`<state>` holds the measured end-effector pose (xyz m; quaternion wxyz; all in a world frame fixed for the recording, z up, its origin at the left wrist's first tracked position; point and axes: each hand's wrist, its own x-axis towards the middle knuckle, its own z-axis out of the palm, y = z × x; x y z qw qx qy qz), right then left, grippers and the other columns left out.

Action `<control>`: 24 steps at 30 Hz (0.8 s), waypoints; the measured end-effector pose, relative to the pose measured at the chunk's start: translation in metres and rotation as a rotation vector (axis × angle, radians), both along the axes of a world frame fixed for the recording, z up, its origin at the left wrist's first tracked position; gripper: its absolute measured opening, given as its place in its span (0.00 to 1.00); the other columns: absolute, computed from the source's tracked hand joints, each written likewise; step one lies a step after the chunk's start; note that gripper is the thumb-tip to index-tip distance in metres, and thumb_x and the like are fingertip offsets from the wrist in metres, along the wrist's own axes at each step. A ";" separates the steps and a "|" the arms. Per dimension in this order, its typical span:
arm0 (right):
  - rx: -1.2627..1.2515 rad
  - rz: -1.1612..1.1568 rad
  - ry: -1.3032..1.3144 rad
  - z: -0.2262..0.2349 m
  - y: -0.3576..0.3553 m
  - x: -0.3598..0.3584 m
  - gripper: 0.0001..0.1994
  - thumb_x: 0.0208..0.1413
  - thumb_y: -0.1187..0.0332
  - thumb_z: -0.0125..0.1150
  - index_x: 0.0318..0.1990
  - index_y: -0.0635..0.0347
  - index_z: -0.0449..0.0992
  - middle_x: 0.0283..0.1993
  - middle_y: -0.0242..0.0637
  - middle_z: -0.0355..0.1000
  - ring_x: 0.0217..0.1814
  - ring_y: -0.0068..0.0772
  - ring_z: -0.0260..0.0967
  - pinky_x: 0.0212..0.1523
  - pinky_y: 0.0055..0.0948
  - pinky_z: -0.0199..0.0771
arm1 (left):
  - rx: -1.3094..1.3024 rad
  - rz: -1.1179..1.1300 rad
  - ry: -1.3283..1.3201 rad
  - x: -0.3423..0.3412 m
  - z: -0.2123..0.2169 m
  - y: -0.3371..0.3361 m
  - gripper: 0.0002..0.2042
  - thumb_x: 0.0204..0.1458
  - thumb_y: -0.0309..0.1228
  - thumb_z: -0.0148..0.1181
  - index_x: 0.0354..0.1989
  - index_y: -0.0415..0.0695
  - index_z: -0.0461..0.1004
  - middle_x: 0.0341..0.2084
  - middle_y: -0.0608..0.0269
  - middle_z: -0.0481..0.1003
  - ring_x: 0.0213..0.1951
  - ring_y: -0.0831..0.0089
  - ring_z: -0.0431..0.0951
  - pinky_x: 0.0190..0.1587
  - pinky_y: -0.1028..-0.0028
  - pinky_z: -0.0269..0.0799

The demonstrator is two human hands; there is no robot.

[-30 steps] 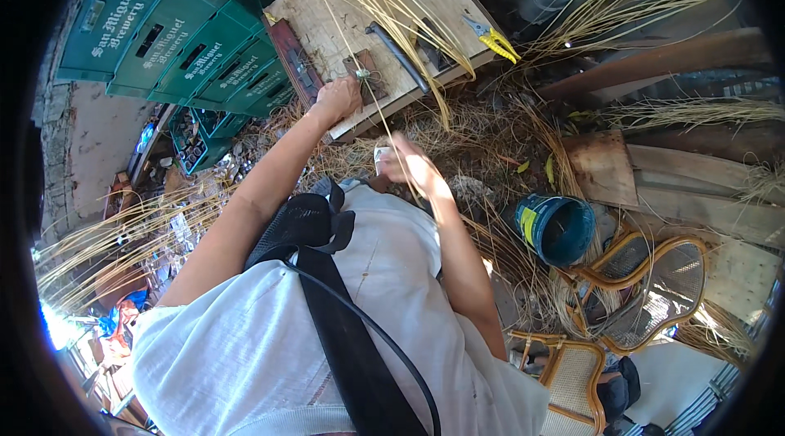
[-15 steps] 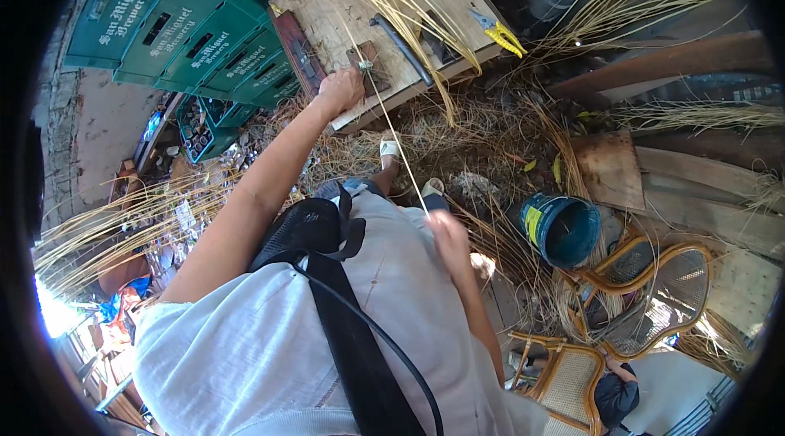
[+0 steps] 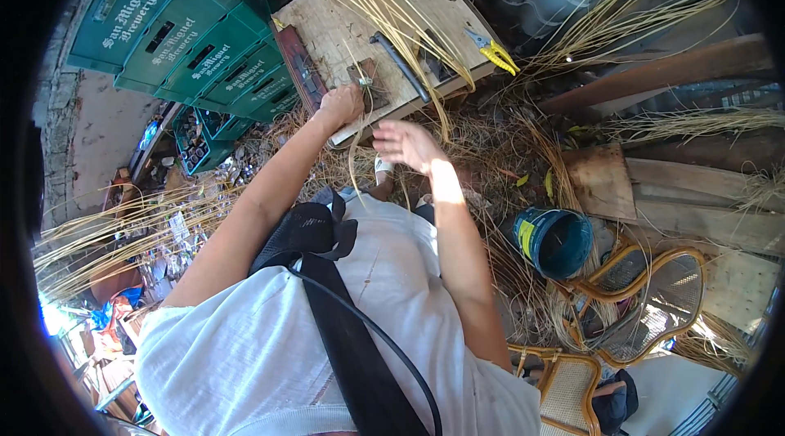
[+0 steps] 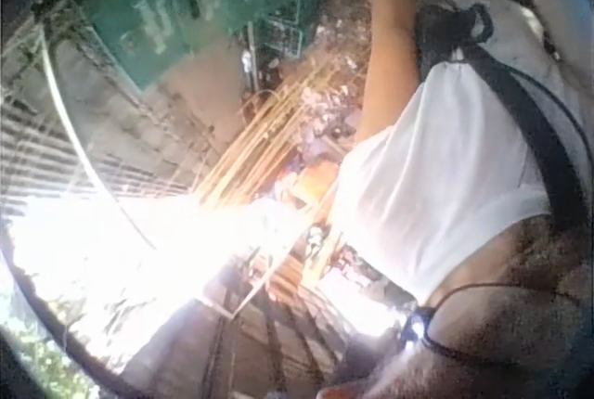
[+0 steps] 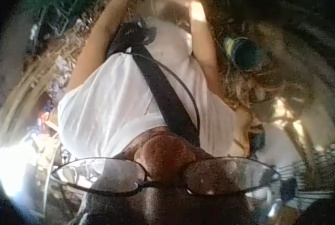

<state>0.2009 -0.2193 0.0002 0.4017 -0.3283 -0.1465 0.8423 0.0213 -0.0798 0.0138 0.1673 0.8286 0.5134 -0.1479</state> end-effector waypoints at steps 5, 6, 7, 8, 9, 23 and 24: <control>-0.185 -0.152 -0.241 0.000 0.059 -0.038 0.15 0.59 0.60 0.51 0.45 0.64 0.70 0.38 0.45 0.75 0.35 0.40 0.75 0.38 0.42 0.77 | -0.011 -0.008 -0.018 -0.010 -0.024 0.006 0.17 0.54 0.37 0.44 0.43 0.38 0.73 0.44 0.41 0.74 0.46 0.50 0.76 0.49 0.63 0.72; -0.117 -0.150 -0.470 0.000 0.058 -0.044 0.14 0.59 0.61 0.51 0.43 0.64 0.71 0.37 0.45 0.75 0.35 0.40 0.75 0.38 0.40 0.76 | 0.001 -0.028 -0.007 -0.010 -0.025 0.006 0.17 0.54 0.37 0.44 0.43 0.38 0.73 0.44 0.41 0.74 0.46 0.50 0.76 0.50 0.63 0.72; -0.048 -0.149 -0.698 0.000 0.056 -0.049 0.13 0.59 0.62 0.51 0.42 0.64 0.72 0.37 0.45 0.75 0.36 0.39 0.75 0.39 0.38 0.75 | 0.014 -0.051 0.005 -0.008 -0.027 0.007 0.17 0.54 0.37 0.44 0.42 0.38 0.73 0.44 0.42 0.74 0.46 0.50 0.76 0.50 0.63 0.72; 0.024 -0.146 -0.926 0.000 0.052 -0.051 0.12 0.59 0.63 0.51 0.41 0.64 0.73 0.37 0.45 0.76 0.36 0.39 0.74 0.39 0.36 0.74 | 0.026 -0.075 0.016 -0.006 -0.028 0.006 0.17 0.54 0.37 0.44 0.42 0.38 0.74 0.44 0.42 0.74 0.46 0.50 0.76 0.50 0.63 0.72; 0.107 -0.165 -0.995 -0.002 0.041 -0.050 0.12 0.59 0.64 0.51 0.41 0.64 0.74 0.38 0.44 0.75 0.38 0.38 0.74 0.40 0.34 0.72 | -0.005 -0.033 0.004 -0.003 -0.024 0.001 0.17 0.54 0.37 0.44 0.42 0.38 0.74 0.44 0.42 0.74 0.46 0.50 0.76 0.50 0.63 0.72; 0.008 -0.931 -0.233 0.131 -0.151 0.014 0.10 0.63 0.65 0.49 0.49 0.55 0.63 0.30 0.32 0.65 0.30 0.23 0.63 0.32 0.26 0.68 | -0.146 0.251 -0.596 0.016 0.107 -0.070 0.19 0.54 0.43 0.51 0.31 0.37 0.76 0.25 0.51 0.78 0.30 0.56 0.80 0.32 0.63 0.75; 0.091 -0.959 -0.073 0.131 -0.131 0.012 0.11 0.63 0.66 0.49 0.50 0.55 0.62 0.34 0.37 0.67 0.33 0.29 0.66 0.37 0.30 0.71 | -0.410 0.255 -0.797 0.024 0.120 -0.092 0.19 0.55 0.45 0.52 0.33 0.39 0.77 0.25 0.56 0.79 0.28 0.62 0.80 0.28 0.67 0.75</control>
